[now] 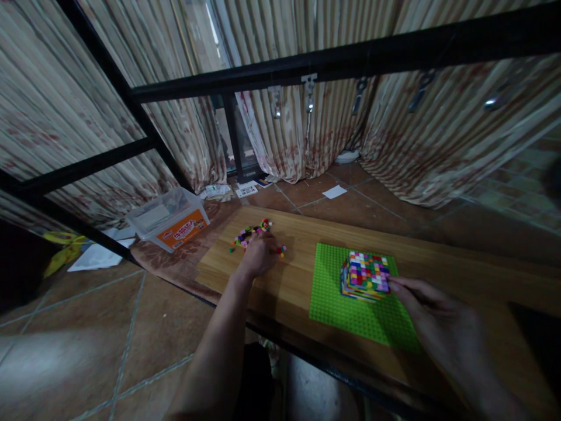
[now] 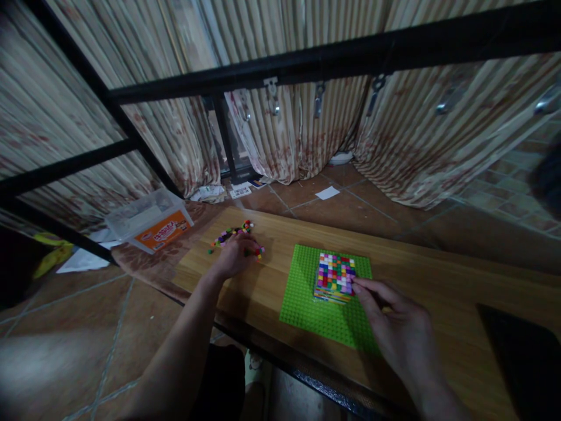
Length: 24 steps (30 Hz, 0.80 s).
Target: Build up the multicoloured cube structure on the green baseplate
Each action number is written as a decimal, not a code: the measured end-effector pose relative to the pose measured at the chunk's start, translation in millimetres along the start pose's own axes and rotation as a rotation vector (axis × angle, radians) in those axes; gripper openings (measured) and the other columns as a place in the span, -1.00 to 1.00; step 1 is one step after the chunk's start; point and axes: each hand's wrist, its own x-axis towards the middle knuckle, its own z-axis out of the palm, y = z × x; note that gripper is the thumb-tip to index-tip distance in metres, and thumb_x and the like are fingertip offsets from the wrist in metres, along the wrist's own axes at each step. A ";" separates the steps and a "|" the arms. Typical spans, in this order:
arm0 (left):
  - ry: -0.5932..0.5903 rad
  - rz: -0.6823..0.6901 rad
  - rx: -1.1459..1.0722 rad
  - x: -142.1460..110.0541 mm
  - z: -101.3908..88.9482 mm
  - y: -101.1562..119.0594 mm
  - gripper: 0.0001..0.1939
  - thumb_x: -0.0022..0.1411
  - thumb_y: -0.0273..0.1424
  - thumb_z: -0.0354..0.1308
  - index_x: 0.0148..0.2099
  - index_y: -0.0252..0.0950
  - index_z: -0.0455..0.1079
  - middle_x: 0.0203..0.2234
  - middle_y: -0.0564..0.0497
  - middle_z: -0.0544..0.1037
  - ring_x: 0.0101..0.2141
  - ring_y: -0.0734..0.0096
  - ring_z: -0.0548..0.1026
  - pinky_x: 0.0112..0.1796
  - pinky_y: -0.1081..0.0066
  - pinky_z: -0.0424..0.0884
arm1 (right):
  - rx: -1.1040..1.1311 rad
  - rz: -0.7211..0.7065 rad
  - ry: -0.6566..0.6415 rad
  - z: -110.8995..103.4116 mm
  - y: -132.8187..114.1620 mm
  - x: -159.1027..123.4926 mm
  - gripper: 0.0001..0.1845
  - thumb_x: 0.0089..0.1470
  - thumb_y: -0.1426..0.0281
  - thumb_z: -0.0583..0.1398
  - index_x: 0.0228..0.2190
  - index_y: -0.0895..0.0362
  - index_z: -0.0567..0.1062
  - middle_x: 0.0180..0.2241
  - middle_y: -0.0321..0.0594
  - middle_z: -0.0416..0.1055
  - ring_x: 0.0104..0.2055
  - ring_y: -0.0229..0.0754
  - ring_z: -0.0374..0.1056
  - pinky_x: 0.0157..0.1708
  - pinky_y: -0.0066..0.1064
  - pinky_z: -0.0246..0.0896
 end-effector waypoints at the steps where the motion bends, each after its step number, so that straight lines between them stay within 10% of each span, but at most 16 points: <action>1: -0.026 0.017 0.004 0.2 1.2 0.0 -0.83 0.02 -0.53 0.22 -0.31 -0.22 0.56 -0.16 -0.04 0.59 -0.06 0.26 0.46 0.06 0.31 0.27 | -0.003 -0.005 0.001 0.1 0.2 0.0 -0.61 -0.04 0.01 0.25 -0.33 0.04 0.60 -0.27 -0.23 0.58 -0.23 -0.08 0.47 -0.19 -0.32 0.34; 24: 0.037 -0.167 -0.024 0.3 9.0 11.4 -0.87 0.07 -0.54 0.10 -0.32 -0.30 0.45 -0.42 -0.07 0.57 -0.33 0.29 0.52 -0.27 0.38 0.36 | 0.057 -0.080 0.014 -1.1 2.6 1.9 -0.71 0.00 0.09 0.26 -0.35 0.02 0.62 -0.31 -0.24 0.58 -0.30 -0.12 0.46 -0.30 -0.34 0.30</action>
